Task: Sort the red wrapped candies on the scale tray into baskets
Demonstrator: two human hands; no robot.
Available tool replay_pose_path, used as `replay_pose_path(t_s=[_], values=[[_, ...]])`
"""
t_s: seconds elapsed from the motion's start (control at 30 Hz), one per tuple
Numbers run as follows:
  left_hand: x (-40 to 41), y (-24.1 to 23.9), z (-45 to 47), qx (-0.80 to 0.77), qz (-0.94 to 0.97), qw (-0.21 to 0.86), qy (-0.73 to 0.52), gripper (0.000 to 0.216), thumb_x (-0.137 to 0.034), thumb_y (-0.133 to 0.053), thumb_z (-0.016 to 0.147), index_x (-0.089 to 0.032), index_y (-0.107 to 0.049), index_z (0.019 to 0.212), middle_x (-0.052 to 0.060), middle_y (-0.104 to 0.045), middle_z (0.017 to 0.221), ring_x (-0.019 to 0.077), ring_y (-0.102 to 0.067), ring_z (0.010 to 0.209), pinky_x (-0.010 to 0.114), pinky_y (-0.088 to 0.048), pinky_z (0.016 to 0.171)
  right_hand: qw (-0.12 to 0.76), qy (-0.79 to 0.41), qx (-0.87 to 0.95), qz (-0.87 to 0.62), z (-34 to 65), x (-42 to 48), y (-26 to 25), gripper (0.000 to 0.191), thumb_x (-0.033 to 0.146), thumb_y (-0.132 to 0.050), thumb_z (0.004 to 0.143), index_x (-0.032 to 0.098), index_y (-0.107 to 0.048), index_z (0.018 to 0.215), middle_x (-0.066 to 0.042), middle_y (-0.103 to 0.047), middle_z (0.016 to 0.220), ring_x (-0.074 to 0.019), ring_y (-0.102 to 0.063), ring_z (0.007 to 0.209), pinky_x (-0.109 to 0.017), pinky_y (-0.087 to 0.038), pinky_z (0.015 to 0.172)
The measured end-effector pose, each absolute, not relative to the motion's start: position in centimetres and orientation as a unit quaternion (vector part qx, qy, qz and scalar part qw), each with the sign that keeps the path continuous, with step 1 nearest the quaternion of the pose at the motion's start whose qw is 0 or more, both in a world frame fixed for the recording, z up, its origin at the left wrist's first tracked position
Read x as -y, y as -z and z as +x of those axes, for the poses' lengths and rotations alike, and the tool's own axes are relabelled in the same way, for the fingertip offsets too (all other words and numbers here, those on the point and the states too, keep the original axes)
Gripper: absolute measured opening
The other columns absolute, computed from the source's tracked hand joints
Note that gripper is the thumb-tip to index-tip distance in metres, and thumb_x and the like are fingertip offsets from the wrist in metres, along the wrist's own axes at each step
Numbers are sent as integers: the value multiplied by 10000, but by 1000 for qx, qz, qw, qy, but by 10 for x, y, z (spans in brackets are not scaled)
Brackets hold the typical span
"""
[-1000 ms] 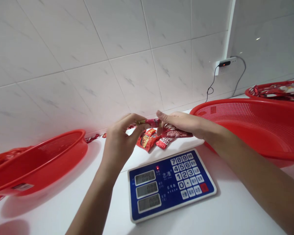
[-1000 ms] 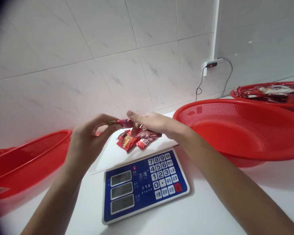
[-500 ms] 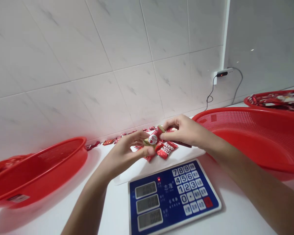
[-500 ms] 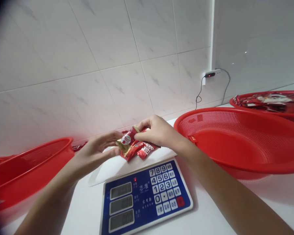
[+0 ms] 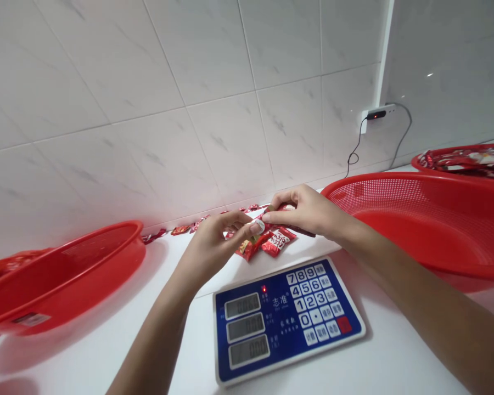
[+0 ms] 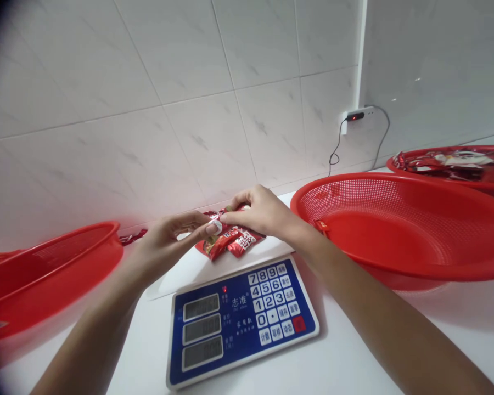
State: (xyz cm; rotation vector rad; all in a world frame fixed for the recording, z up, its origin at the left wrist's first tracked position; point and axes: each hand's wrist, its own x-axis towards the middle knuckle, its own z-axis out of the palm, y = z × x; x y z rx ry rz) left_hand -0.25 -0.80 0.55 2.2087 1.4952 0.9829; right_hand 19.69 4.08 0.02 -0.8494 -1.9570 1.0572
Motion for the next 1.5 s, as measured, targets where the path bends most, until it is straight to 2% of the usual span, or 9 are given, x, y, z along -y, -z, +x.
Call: replay_pose_path(t_s=[0.17, 0.27, 0.4, 0.53, 0.63, 0.97, 1.17, 1.3, 1.5], values=[[4, -1, -4, -511, 741, 200, -388, 349, -530, -713, 811, -196, -749, 907, 69, -779, 869, 222, -714, 819, 303, -526, 707, 394, -380, 756, -359, 195, -40, -2, 178, 314, -715, 773, 157, -648, 726, 43, -492, 531, -83, -417, 503, -248, -306, 534], [1, 1, -4, -512, 731, 202, -405, 382, -542, -752, 766, -186, -754, 905, 76, -784, 867, 233, -721, 835, 324, -539, 759, 386, -360, 766, -366, 195, -42, 0, 207, 341, -690, 812, 148, -668, 740, 39, -502, 539, -73, -408, 493, -241, -309, 530], [-4, 7, -5, -516, 709, 216, -429, 425, -563, -732, 759, -170, -758, 920, 98, -784, 901, 248, -721, 860, 352, -544, 797, 415, -316, 761, -386, 195, -46, 3, 277, 394, -686, 842, 131, -742, 909, 6, -584, 614, -73, -437, 499, -231, -327, 516], [-8, 10, -10, -575, 700, 159, -394, 401, -509, -682, 784, -168, -762, 979, 111, -780, 952, 258, -703, 874, 372, -518, 788, 454, -301, 731, -411, 196, -46, 1, 305, 373, -701, 851, 133, -738, 1036, -7, -613, 647, -65, -438, 465, -220, -320, 468], [-6, 8, -12, -590, 699, 126, -384, 363, -467, -641, 817, -187, -763, 1014, 94, -782, 942, 248, -690, 862, 360, -498, 757, 450, -314, 731, -407, 196, -43, -1, 254, 343, -705, 858, 137, -740, 1002, 4, -594, 615, -52, -415, 429, -211, -303, 434], [2, 3, -7, -581, 705, 123, -386, 269, -412, -651, 863, -222, -773, 1009, 43, -778, 865, 210, -686, 829, 327, -473, 747, 443, -360, 719, -397, 194, -40, -5, 177, 282, -697, 886, 124, -711, 963, 40, -533, 539, -32, -349, 358, -197, -243, 346], [1, 2, -7, -579, 702, 118, -397, 265, -425, -667, 839, -206, -765, 954, 54, -768, 846, 217, -684, 828, 324, -484, 729, 453, -370, 711, -389, 197, -42, -5, 160, 268, -699, 888, 122, -708, 953, 33, -548, 577, -27, -347, 365, -199, -247, 342], [-1, 3, -9, -573, 702, 118, -406, 273, -430, -670, 831, -207, -757, 962, 68, -775, 912, 220, -689, 858, 325, -497, 748, 460, -384, 703, -382, 199, -44, -5, 158, 275, -699, 889, 126, -695, 943, 19, -580, 625, -21, -339, 358, -203, -232, 333], [-1, 3, -10, -574, 701, 123, -405, 303, -455, -668, 822, -206, -747, 976, 73, -773, 905, 231, -695, 863, 337, -507, 748, 443, -386, 712, -384, 200, -45, -5, 173, 300, -701, 884, 129, -690, 907, 39, -516, 547, -36, -347, 363, -201, -238, 344]])
